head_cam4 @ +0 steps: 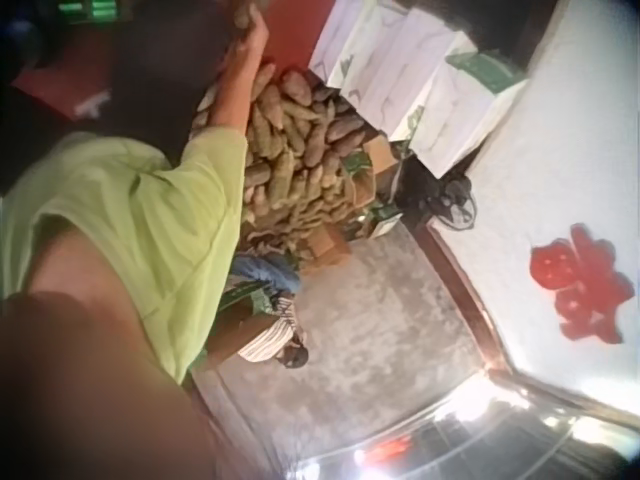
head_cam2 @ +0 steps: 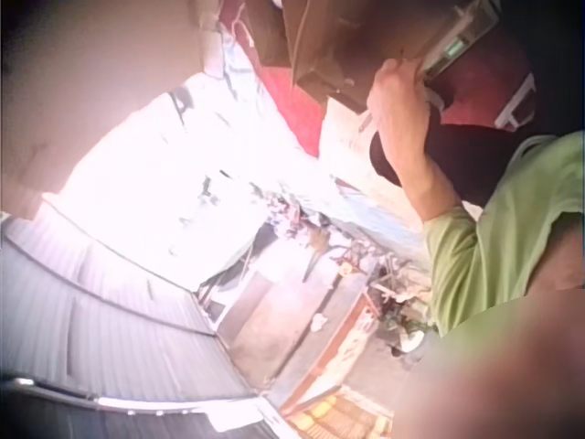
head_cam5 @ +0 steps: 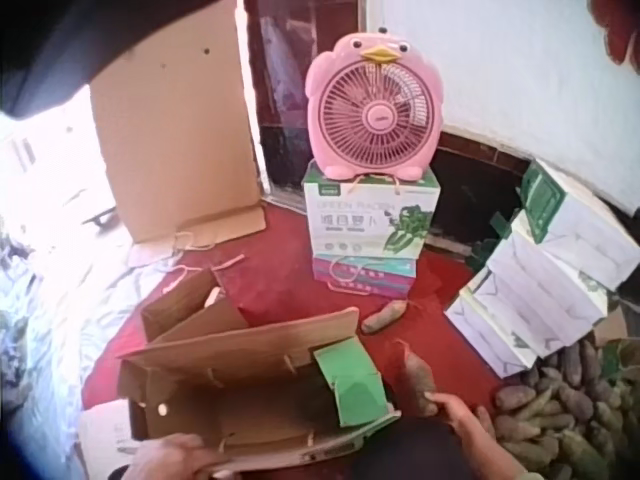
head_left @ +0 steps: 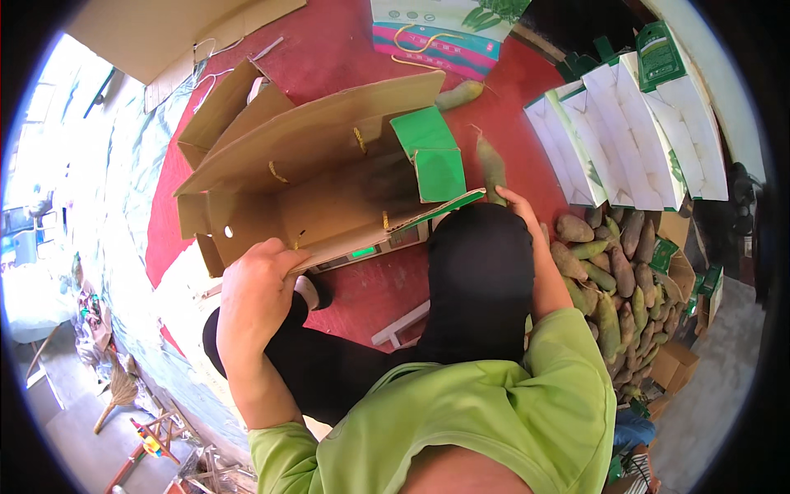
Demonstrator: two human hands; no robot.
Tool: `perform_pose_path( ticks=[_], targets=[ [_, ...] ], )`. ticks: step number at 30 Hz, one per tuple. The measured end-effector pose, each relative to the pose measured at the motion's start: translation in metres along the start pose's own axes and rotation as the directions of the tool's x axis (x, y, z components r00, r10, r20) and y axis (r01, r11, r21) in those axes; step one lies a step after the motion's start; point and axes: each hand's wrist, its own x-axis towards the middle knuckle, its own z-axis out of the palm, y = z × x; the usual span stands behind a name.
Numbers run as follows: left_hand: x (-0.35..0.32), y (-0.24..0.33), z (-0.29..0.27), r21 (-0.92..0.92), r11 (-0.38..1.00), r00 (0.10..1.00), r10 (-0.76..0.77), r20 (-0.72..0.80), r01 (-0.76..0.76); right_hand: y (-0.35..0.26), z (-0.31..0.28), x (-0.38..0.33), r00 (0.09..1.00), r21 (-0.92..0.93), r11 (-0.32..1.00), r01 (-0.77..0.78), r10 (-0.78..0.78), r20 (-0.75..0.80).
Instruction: Sort and weigh vegetables, placing them into cardboard boxes.
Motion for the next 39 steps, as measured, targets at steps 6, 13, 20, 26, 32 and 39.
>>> perform_pose_path(
  ticks=[6,13,20,26,32,39],
  targets=[
    [-0.003,-0.005,0.003,0.012,0.999,0.999,0.045,0.005,-0.045,-0.056,0.073,-0.105,0.787,-0.457,0.665,0.591,-0.6,0.145],
    [-0.006,-0.009,0.007,-0.029,0.997,0.997,0.076,-0.034,-0.077,-0.103,0.195,-0.205,0.608,-0.619,0.23,0.751,-0.606,0.512],
    [-0.003,-0.007,0.005,-0.035,0.998,0.999,0.049,-0.013,-0.049,-0.104,0.296,-0.185,0.703,-0.707,-0.153,0.69,-0.087,0.706],
    [-0.006,-0.008,0.002,-0.067,0.998,1.0,-0.018,0.023,0.02,-0.088,0.331,-0.171,0.757,-0.749,-0.168,0.642,-0.018,0.653],
    [-0.005,-0.008,0.005,-0.056,0.996,0.998,0.063,0.009,-0.063,-0.094,0.313,-0.169,0.739,-0.701,-0.238,0.672,0.158,0.655],
    [-0.001,-0.005,0.002,-0.073,0.997,0.998,0.026,0.05,-0.022,-0.047,0.352,-0.131,0.796,-0.605,-0.546,0.579,0.217,0.565]
  ],
)
